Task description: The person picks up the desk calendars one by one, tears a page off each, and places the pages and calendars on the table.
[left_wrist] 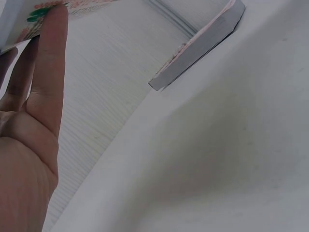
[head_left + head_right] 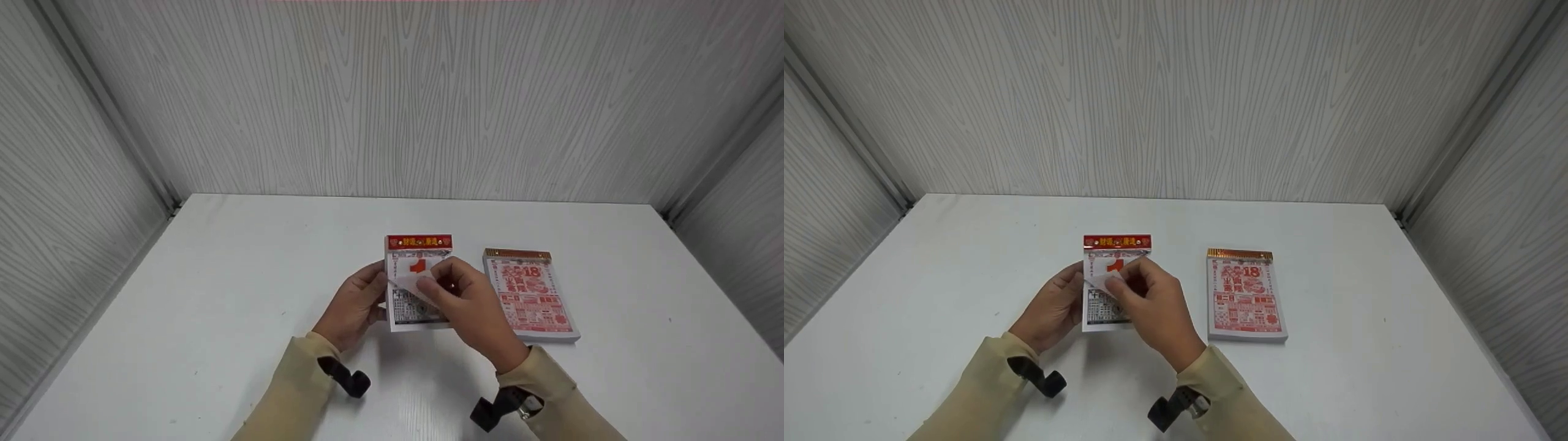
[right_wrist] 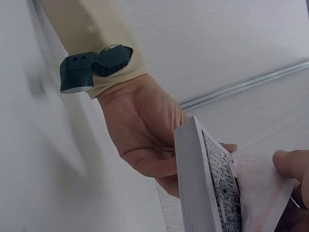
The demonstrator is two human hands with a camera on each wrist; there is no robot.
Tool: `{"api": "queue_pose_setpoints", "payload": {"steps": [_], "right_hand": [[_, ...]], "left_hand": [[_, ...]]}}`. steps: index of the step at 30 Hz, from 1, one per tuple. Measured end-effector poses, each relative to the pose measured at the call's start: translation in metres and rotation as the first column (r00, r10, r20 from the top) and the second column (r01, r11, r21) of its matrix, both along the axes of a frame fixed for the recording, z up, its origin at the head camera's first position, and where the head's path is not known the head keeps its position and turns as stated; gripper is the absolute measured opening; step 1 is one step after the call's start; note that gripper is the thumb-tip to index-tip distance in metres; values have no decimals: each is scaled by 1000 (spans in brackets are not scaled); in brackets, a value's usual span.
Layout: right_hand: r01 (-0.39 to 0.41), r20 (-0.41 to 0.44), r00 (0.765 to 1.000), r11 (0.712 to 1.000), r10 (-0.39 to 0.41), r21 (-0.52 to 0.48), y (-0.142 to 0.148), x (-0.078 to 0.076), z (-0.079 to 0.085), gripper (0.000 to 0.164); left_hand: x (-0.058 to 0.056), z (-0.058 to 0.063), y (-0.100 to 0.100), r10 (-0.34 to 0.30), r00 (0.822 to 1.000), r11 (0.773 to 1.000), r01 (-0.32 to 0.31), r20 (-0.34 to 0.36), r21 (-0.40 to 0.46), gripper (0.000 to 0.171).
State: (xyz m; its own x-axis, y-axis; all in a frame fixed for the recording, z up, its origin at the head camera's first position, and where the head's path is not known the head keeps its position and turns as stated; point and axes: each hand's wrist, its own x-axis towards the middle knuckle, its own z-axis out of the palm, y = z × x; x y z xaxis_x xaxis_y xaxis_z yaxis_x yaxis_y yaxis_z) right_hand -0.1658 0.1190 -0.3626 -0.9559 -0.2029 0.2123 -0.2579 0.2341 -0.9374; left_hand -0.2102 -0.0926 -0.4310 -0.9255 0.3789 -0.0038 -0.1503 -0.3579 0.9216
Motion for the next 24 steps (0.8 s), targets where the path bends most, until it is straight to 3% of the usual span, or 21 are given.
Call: {"api": "queue_pose_setpoints", "payload": {"steps": [8,18,21,24], "right_hand": [[78,-68,995,996,-76,31,-8,2,4,14],[82,-234,972,971,-28,223,-9,2,-2,12],[147,-402,916,909,25,391,-9,1,-8,20],[285,-574,812,786,107,550,-7,0,-15,35]], "left_hand": [[2,2,0,-50,998,998,52,-38,39,64],[1,8,3,-32,997,996,26,-74,-80,67],[1,10,5,-23,996,994,14,-89,-106,66],[2,13,6,-14,995,994,2,-102,-112,68]]}}
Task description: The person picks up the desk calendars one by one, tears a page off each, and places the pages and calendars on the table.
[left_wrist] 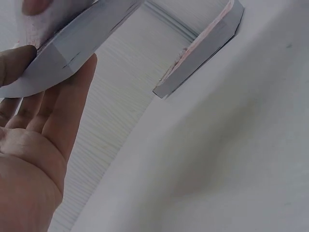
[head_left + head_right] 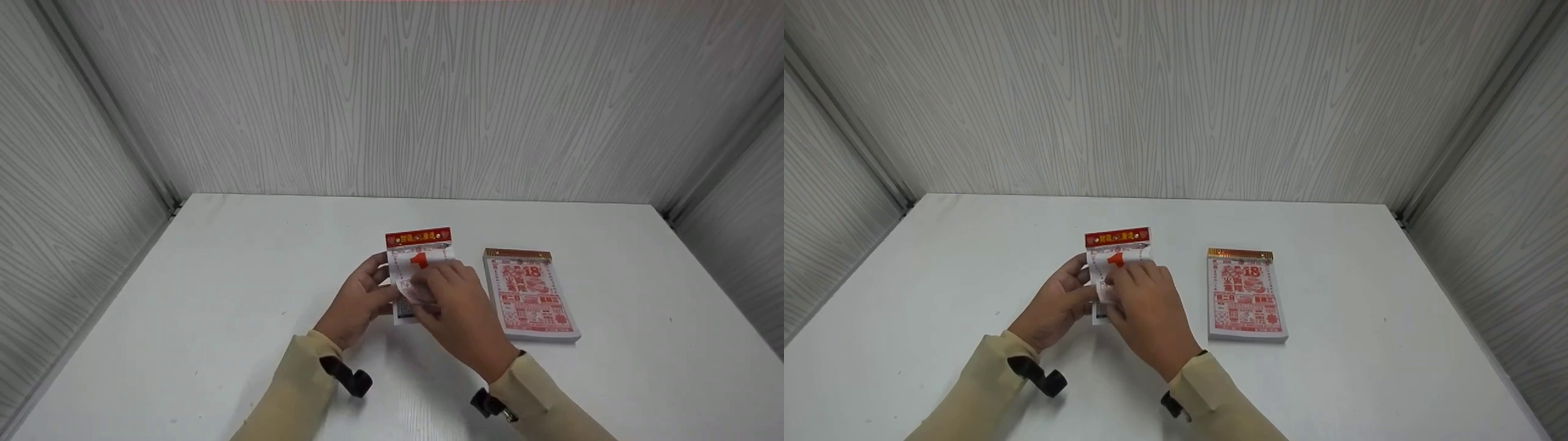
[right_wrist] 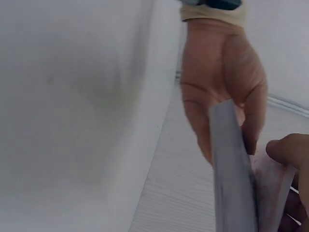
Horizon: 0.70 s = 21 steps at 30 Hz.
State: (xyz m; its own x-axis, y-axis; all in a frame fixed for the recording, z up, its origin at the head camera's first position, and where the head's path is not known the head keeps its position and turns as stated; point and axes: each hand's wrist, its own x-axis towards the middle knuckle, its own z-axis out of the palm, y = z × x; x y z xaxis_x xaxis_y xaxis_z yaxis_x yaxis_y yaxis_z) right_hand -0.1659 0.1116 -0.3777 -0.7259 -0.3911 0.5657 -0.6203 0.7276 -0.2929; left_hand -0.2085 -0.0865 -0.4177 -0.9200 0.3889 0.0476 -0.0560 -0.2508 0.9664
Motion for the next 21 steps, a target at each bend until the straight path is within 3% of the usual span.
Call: {"api": "queue_pose_setpoints", "payload": {"steps": [2,4,10,13,17,21], "right_hand": [[35,-114,993,993,-22,113,1,0,-5,46],[57,-190,982,985,-26,160,1,0,-8,52],[40,-351,936,994,0,106,3,-2,-12,24],[14,-307,952,998,7,64,4,-3,-11,20],[15,-203,979,998,-4,54,4,-3,-12,31],[15,-161,987,999,-7,51,5,-4,-13,40]], "left_hand": [[0,2,1,5,1000,1000,-5,-7,-2,69],[1,5,2,17,1000,1000,-17,-9,-19,70],[1,9,4,72,997,989,-74,-25,-125,62],[1,9,5,74,997,986,-79,-37,-146,55],[1,8,7,58,998,989,-62,-34,-138,49],[2,6,8,40,999,987,-44,-29,-155,55]]}}
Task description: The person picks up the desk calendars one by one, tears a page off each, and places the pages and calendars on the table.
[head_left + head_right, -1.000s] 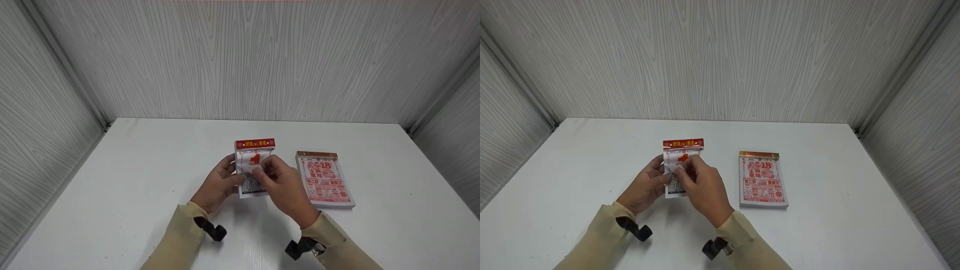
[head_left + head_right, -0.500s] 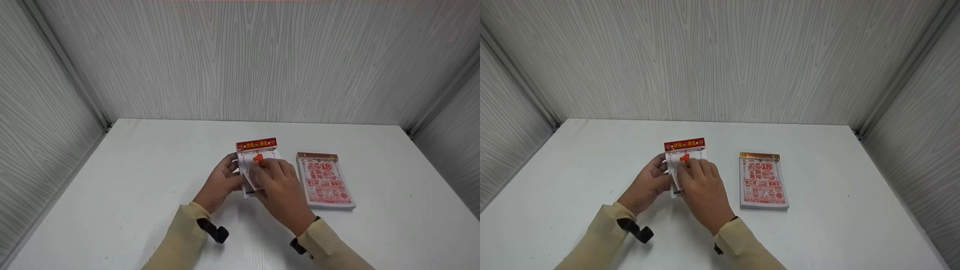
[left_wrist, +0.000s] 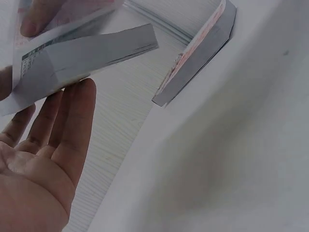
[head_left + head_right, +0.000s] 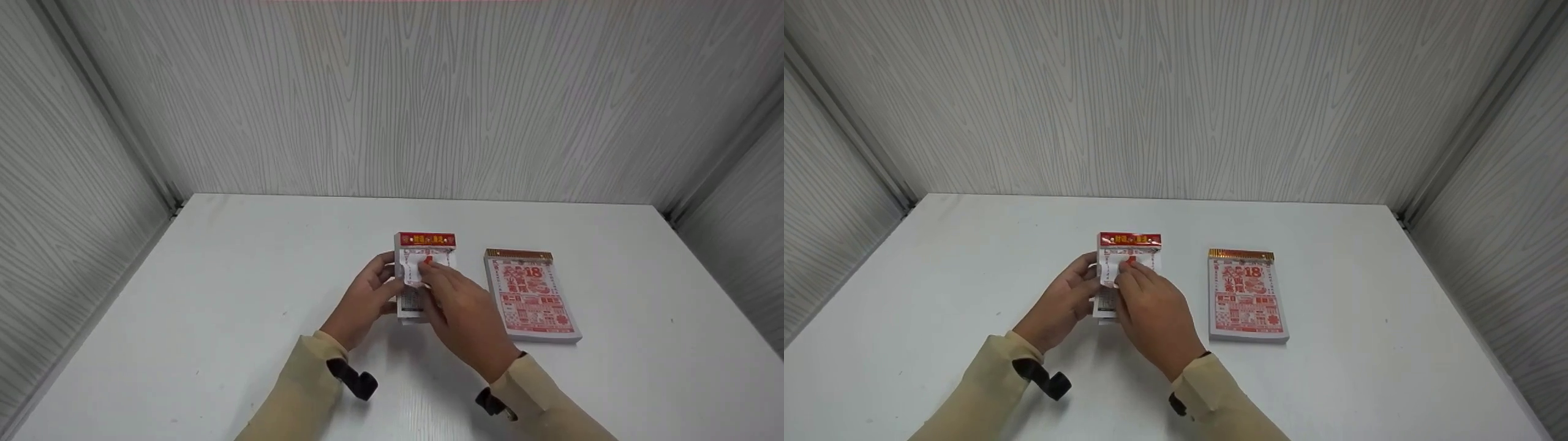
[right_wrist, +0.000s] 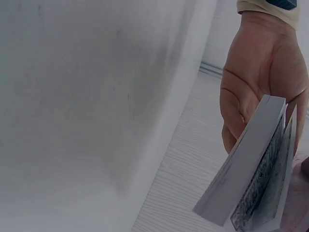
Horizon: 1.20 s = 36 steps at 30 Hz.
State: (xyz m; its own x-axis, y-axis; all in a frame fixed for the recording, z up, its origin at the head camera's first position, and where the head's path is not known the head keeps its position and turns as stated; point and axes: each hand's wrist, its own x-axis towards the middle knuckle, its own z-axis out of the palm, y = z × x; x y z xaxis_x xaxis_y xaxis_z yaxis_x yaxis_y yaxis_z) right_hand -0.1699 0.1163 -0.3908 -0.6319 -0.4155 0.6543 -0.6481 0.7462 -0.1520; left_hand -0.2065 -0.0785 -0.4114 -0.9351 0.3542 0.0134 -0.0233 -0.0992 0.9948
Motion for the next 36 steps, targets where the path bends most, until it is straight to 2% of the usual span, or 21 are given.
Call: {"api": "queue_pose_setpoints", "payload": {"steps": [5,10,14,21,25,27,31,36], "right_hand": [[9,43,999,1000,-8,-23,2,-1,1,34],[8,125,992,996,3,-89,2,1,6,25],[9,151,989,996,5,-88,1,2,9,23],[17,135,991,1000,-14,-21,0,3,7,30],[33,105,994,996,-42,84,0,2,6,49],[42,83,995,992,-52,122,1,2,5,53],[42,34,998,992,-46,122,2,0,5,42],[17,24,1000,999,-18,44,4,-1,7,34]], "left_hand": [[0,-2,1,-25,1000,999,25,5,-36,70],[0,-3,0,-46,999,999,46,18,0,63],[0,-1,2,-32,999,999,32,36,-7,59],[1,0,5,11,998,1000,-9,54,-25,53],[0,0,5,12,999,1000,-12,37,1,53],[-1,2,5,16,1000,1000,-16,24,13,53],[0,4,5,27,1000,1000,-27,9,8,54],[0,5,4,45,999,999,-45,4,-10,56]]}}
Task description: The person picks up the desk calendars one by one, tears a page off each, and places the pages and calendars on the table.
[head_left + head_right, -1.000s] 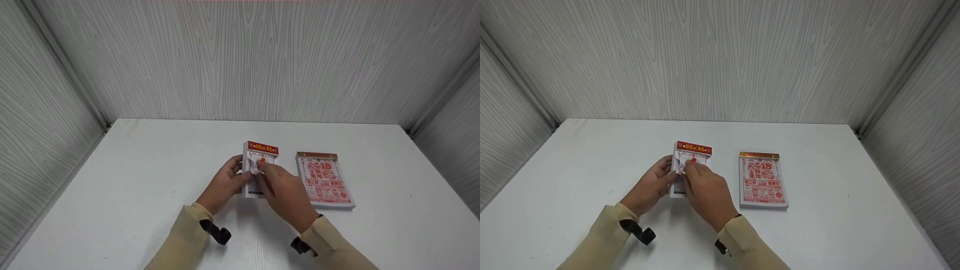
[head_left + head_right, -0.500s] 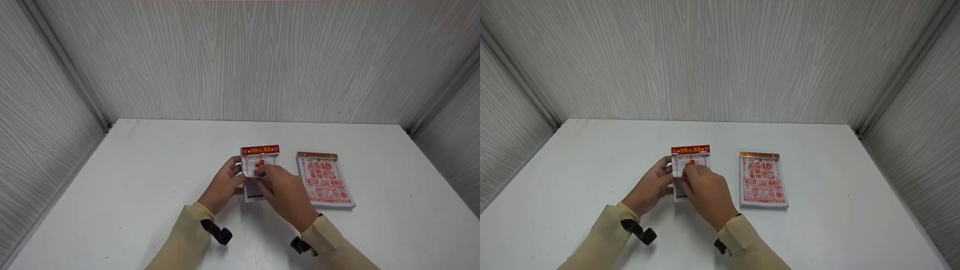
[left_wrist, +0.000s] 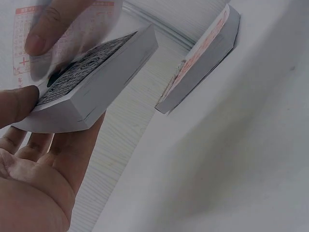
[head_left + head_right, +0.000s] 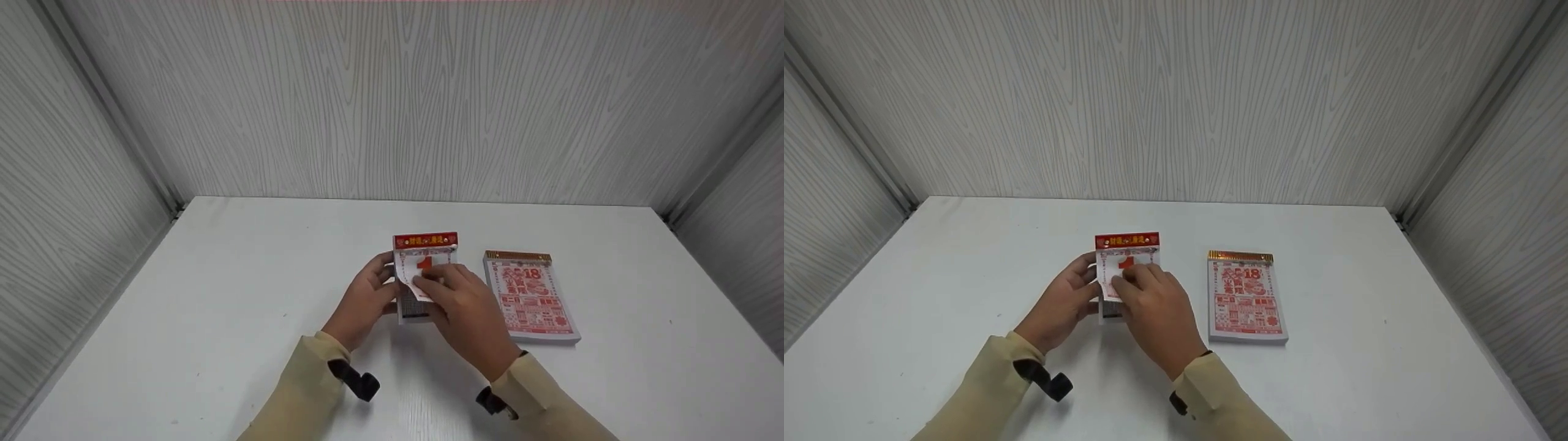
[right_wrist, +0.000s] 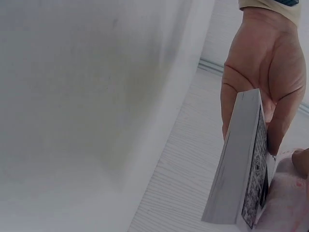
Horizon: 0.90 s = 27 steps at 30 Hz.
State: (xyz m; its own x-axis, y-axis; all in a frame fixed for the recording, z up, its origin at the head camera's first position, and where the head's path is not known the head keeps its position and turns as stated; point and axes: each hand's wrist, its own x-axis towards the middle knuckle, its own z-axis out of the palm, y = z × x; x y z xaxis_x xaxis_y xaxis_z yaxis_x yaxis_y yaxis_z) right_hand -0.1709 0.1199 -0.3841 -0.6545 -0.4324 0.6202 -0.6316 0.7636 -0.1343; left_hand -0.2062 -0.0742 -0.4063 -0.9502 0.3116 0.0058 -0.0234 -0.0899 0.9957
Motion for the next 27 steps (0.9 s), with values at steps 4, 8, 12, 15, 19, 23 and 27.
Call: {"api": "queue_pose_setpoints", "payload": {"steps": [4,8,12,15,19,23,27], "right_hand": [[10,13,1000,999,-10,-30,2,-1,1,36],[42,28,999,999,-41,-31,2,-1,4,39],[47,19,999,998,-46,-36,2,-2,8,41],[42,14,999,998,-41,-55,2,-3,10,39],[39,25,999,996,-37,-79,1,-4,14,34],[32,28,999,996,-30,-79,0,-5,15,31],[36,42,999,996,-33,-77,0,-5,15,30]], "left_hand": [[0,0,0,12,1000,1000,-12,0,-25,55],[0,-1,0,33,999,999,-33,6,-35,53],[-2,-1,0,61,998,998,-60,23,-7,53],[-3,-3,-1,87,995,996,-88,41,18,52],[-5,-5,0,126,990,991,-128,55,30,53],[-5,-5,0,143,986,988,-148,81,48,59],[-4,-4,0,151,982,985,-159,112,66,55]]}}
